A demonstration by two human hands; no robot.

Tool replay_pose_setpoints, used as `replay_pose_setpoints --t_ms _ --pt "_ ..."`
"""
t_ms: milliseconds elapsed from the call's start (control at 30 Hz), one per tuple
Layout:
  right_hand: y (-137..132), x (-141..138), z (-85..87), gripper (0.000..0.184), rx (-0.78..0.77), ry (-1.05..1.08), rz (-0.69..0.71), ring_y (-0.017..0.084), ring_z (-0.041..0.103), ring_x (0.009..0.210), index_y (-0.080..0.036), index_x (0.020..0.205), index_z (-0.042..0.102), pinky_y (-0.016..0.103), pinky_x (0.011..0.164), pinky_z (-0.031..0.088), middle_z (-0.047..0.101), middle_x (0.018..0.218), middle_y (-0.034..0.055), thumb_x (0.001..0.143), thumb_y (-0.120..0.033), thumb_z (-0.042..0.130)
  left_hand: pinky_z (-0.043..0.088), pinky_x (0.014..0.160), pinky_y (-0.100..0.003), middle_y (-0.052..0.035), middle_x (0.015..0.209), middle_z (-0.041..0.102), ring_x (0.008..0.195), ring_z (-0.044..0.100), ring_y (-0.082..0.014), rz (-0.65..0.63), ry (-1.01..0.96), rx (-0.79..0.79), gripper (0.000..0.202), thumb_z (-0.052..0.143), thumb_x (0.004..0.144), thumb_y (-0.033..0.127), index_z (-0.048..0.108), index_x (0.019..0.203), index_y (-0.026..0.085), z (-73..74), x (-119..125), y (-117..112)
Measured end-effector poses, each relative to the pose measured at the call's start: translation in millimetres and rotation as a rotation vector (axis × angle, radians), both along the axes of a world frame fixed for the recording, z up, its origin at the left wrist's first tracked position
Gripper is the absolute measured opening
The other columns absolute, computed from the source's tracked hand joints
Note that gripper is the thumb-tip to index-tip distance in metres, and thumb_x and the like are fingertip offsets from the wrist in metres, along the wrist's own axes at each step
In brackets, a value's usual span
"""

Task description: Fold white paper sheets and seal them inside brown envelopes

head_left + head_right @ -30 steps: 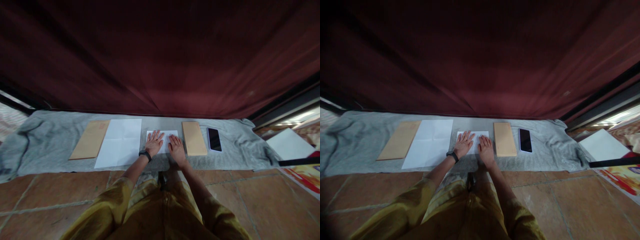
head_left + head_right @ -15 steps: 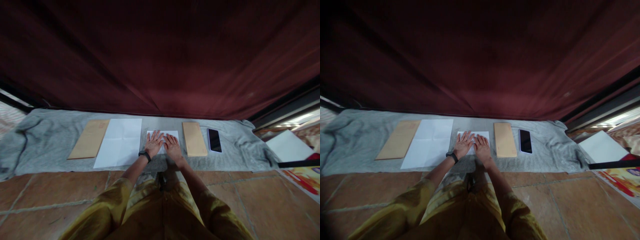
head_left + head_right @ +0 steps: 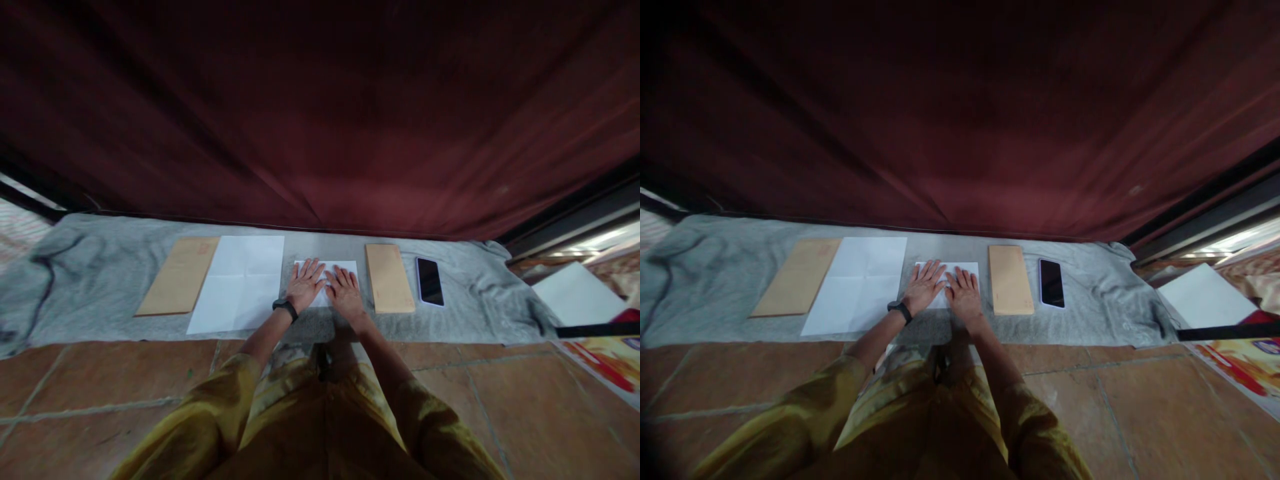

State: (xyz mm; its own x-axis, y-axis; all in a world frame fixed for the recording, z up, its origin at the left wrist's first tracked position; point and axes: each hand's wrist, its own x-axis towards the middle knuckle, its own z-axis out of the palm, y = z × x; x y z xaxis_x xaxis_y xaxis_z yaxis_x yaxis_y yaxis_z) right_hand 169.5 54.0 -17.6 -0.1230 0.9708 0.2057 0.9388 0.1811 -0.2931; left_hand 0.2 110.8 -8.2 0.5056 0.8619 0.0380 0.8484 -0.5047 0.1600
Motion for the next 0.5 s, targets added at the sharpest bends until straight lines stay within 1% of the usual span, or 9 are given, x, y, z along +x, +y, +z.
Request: replay_pose_setpoints --t_ms 133,300,500 --pt "0.0 0.8 -0.9 0.046 0.005 -0.006 0.0 0.029 0.038 0.146 -0.027 0.147 0.051 0.051 0.121 0.025 0.043 0.159 0.0077 0.103 -0.036 0.047 0.017 0.126 -0.053 -0.0056 0.164 0.031 0.154 0.023 -0.0277 -0.007 -0.007 0.014 0.055 0.03 0.105 0.045 0.04 0.155 0.025 -0.5 -5.9 -4.4" --pt "-0.1 0.5 -3.0 0.044 0.029 -0.021 -0.002 0.03 0.039 0.146 -0.028 0.146 0.052 0.053 0.121 0.025 0.043 0.159 0.0067 0.104 -0.034 0.044 0.019 0.125 -0.053 -0.0067 0.163 0.034 0.153 0.025 -0.0272 -0.038 -0.02 0.039 0.056 0.036 0.103 0.048 0.04 0.155 0.026 -2.3 -19.1 -13.6" --pt "-2.4 7.8 -5.3 0.045 0.069 -0.003 -0.034 0.028 0.04 0.145 -0.022 0.147 0.052 0.049 0.12 0.029 0.044 0.157 0.0097 0.104 -0.035 0.044 0.019 0.125 -0.053 -0.0059 0.163 0.035 0.153 0.026 -0.0275 -0.025 -0.013 0.043 0.055 0.036 0.104 0.046 0.041 0.154 0.025 -0.8 -26.9 -16.7"
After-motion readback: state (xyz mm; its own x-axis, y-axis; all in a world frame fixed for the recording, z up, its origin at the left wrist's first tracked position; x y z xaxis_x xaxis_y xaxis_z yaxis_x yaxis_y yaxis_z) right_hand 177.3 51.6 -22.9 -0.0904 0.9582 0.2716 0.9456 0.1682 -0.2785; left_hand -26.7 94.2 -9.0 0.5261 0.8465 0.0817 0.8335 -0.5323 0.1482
